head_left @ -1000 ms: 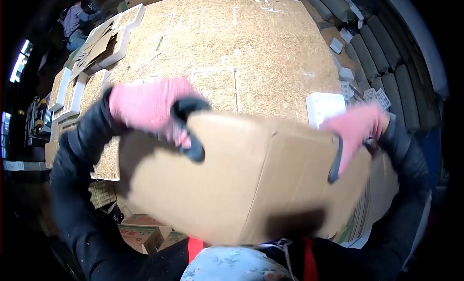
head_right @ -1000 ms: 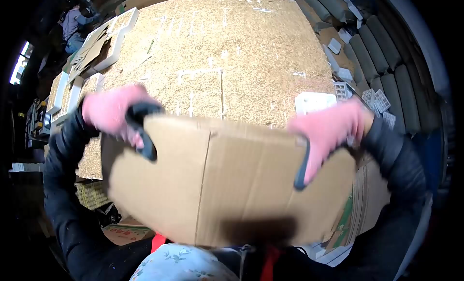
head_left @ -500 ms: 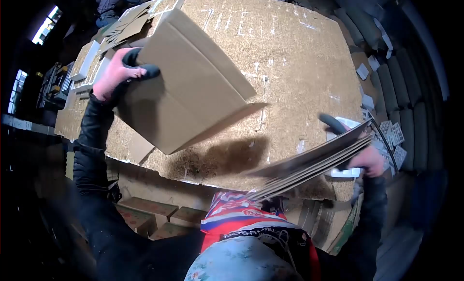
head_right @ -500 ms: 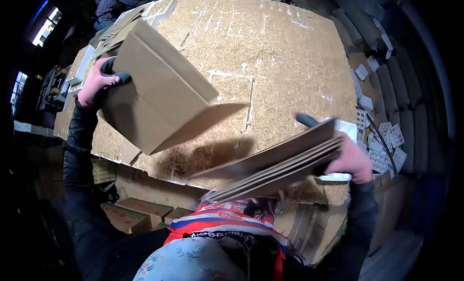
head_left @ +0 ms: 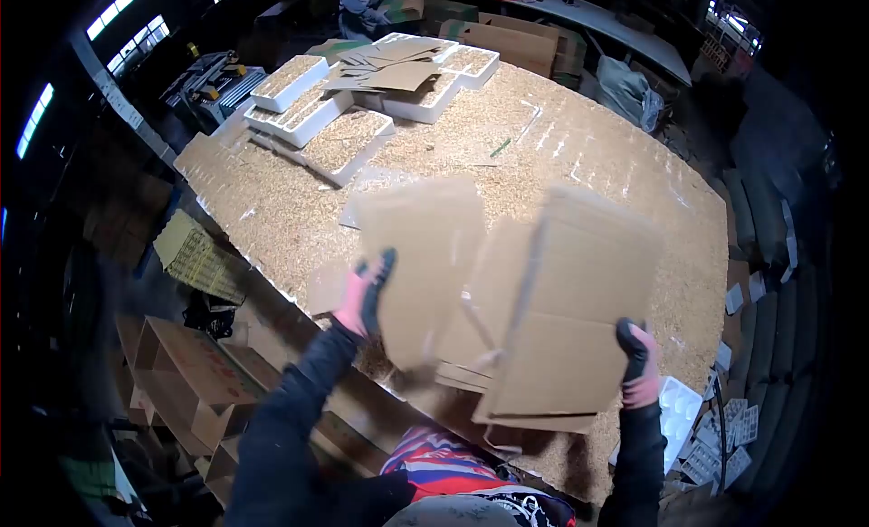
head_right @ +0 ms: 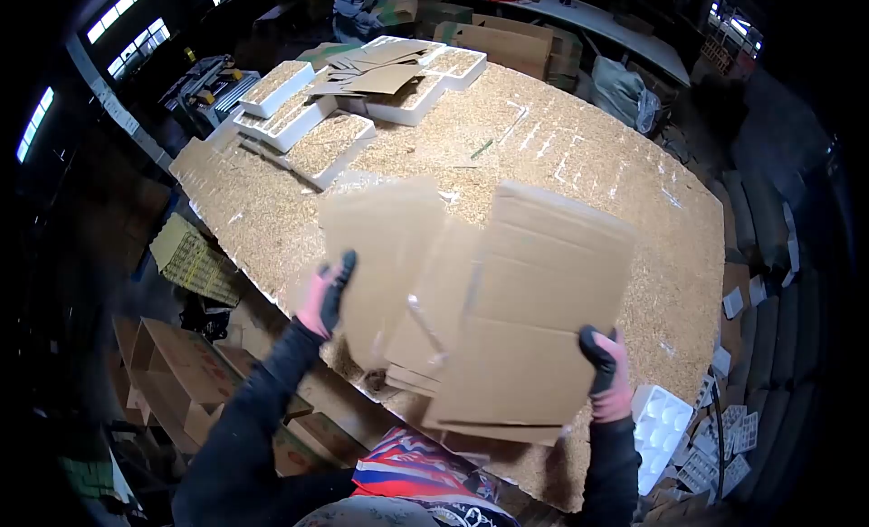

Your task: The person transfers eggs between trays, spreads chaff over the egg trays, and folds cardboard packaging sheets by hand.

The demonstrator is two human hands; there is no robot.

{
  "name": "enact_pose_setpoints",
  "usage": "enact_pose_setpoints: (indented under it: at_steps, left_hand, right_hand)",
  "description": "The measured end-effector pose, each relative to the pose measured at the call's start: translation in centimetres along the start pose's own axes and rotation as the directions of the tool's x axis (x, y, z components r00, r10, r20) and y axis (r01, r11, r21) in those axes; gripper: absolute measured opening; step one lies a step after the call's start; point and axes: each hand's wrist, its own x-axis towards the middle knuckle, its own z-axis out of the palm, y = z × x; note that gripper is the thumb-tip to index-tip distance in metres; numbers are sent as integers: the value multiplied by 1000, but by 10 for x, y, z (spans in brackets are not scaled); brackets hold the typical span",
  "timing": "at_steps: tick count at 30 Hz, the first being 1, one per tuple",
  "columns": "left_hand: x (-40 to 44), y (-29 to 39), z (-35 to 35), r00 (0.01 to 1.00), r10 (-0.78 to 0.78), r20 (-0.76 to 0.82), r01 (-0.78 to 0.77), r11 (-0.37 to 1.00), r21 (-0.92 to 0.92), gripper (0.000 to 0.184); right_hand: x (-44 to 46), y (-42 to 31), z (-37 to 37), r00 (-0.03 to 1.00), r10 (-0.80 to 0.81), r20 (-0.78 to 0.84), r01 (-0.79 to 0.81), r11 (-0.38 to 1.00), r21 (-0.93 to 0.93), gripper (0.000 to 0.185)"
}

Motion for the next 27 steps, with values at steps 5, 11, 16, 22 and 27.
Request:
enact_pose_setpoints:
  at_steps: [5, 11, 16, 22, 27]
  left_hand:
    - [-42, -88, -22, 922, -231, 309, 226, 973, 53, 44]
    - [18, -50, -4, 964, -214, 155, 237, 960, -149, 35]
    - [159, 125, 71, 890, 259, 375, -376, 882, 284, 38]
    - [175, -26, 276, 709, 530, 464, -696, 633, 340, 44]
    - [-173, -295, 423, 194, -179, 965, -173, 962, 213, 49]
  right_hand:
    - [73, 59, 52, 951, 111, 288, -37, 967, -252, 65]
    - [96, 14, 93, 871, -490, 33, 489, 860, -148, 76]
    - [8, -18, 28, 846, -526, 92, 533, 839, -112, 66]
    - [-149, 110, -111, 807, -359, -469, 318, 933, -167, 50]
    - [-338, 178, -257, 294, -40, -955, 606, 780, 154, 29]
